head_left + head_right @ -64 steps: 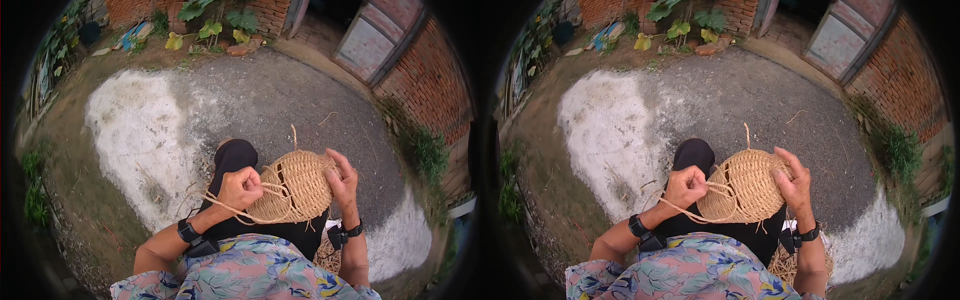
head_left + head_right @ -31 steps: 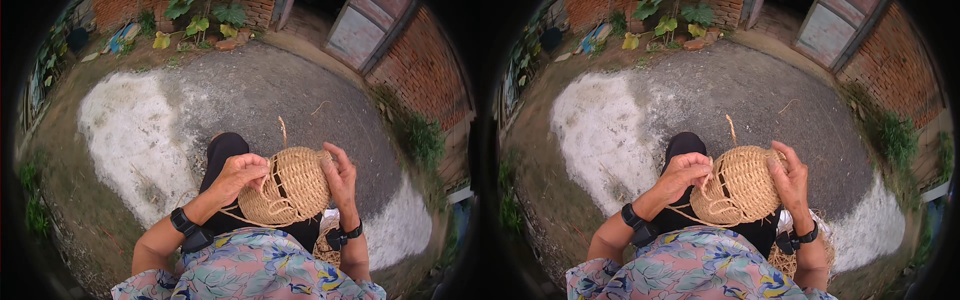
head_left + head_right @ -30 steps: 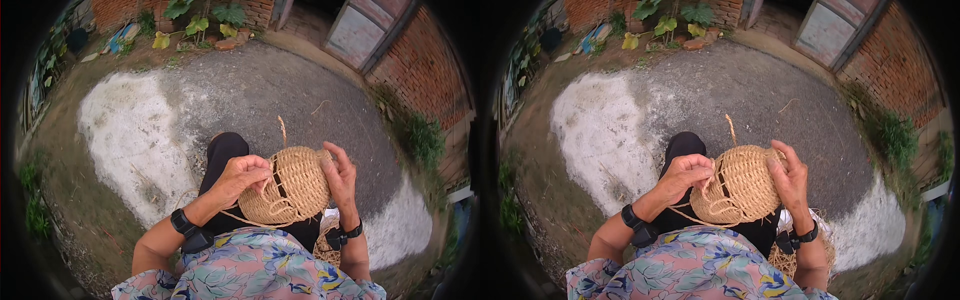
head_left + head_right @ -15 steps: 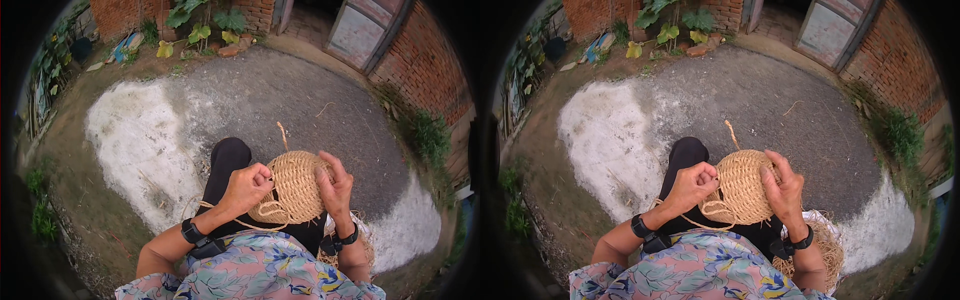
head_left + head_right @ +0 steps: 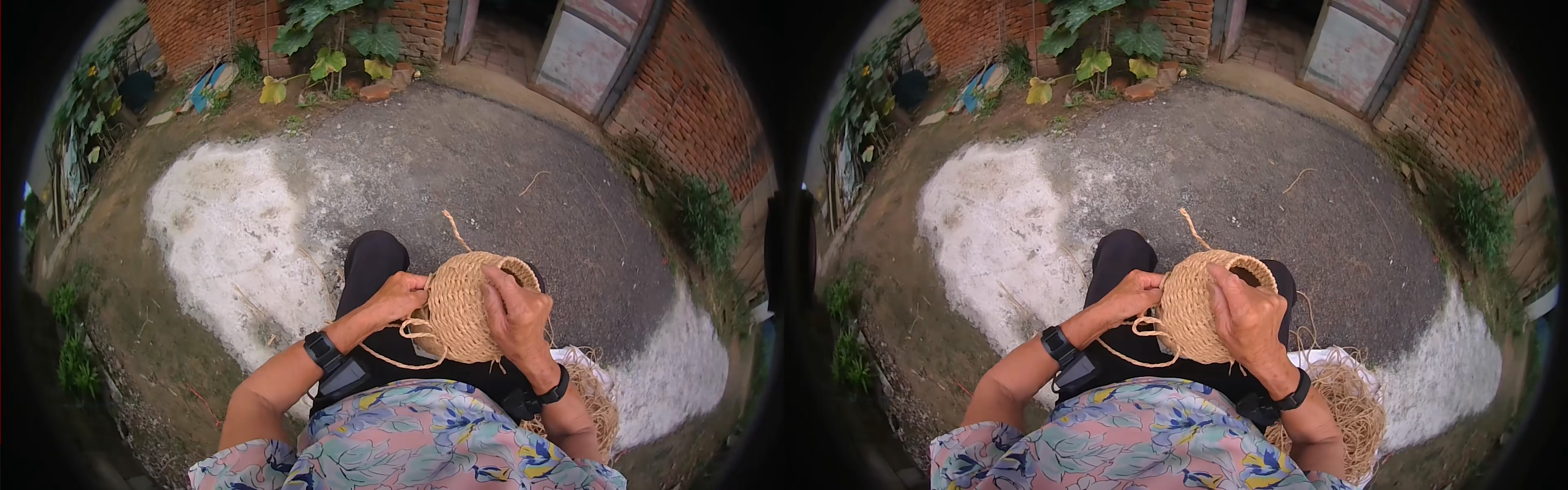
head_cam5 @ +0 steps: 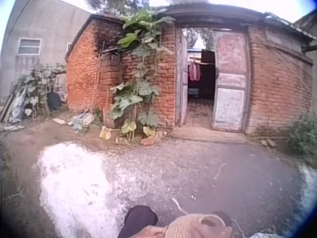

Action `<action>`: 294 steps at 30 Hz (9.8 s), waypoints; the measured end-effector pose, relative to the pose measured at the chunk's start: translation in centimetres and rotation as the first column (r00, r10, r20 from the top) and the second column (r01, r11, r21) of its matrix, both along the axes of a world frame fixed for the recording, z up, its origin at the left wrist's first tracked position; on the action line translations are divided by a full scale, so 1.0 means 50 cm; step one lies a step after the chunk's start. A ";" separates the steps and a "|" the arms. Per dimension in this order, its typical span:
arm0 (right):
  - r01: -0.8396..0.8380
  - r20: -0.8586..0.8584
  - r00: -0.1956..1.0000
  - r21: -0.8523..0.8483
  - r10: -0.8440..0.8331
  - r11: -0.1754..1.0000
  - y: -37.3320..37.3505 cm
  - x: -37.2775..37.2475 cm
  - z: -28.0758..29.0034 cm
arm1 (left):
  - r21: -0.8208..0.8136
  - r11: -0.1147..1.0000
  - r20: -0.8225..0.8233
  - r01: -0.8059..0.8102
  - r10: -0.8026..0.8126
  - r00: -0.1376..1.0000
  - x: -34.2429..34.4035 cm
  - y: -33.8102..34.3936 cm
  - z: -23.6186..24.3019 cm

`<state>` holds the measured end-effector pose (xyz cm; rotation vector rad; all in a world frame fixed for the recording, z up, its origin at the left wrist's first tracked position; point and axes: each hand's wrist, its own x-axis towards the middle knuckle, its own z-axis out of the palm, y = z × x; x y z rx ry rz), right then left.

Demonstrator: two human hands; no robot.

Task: Weave a basket using dried plant fibers or straw.

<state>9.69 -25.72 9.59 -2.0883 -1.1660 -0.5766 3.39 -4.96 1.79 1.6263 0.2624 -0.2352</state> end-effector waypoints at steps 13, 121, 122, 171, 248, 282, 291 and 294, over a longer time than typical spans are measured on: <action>-0.473 0.515 0.828 0.426 0.223 0.771 0.069 0.060 0.392 | 0.316 0.571 0.948 -0.758 -0.228 0.223 -0.071 0.063 0.541; -0.222 -0.642 0.753 -0.045 0.142 0.974 -0.001 0.144 0.031 | 0.373 0.840 0.552 -0.394 0.140 0.822 -0.037 -0.036 0.026; -0.209 -0.636 0.760 -0.043 0.134 0.977 0.006 0.146 0.032 | 0.370 0.841 0.552 -0.394 0.142 0.822 -0.043 -0.050 0.033; -0.220 -0.666 0.720 0.046 0.194 0.974 0.038 0.163 -0.030 | 0.616 0.732 0.614 -0.289 -0.217 0.759 -0.067 0.047 0.059; -0.385 -0.737 0.649 -0.102 0.190 0.917 0.116 0.247 -0.071 | 0.050 0.997 -0.038 0.056 -0.054 0.998 -0.060 0.119 0.009; -0.100 -0.571 0.818 -0.262 -0.071 0.960 0.086 0.230 -0.062 | 0.391 0.870 0.364 -0.301 0.153 0.918 -0.120 0.011 0.033; -0.139 -0.504 0.863 -0.197 0.021 0.970 0.104 0.223 -0.081 | 0.528 0.822 0.554 -0.213 -0.144 0.820 -0.032 -0.037 0.049; -0.146 -0.501 0.865 -0.194 0.030 0.970 0.106 0.218 -0.076 | 0.614 0.737 0.651 -0.282 -0.272 0.709 -0.037 -0.026 0.044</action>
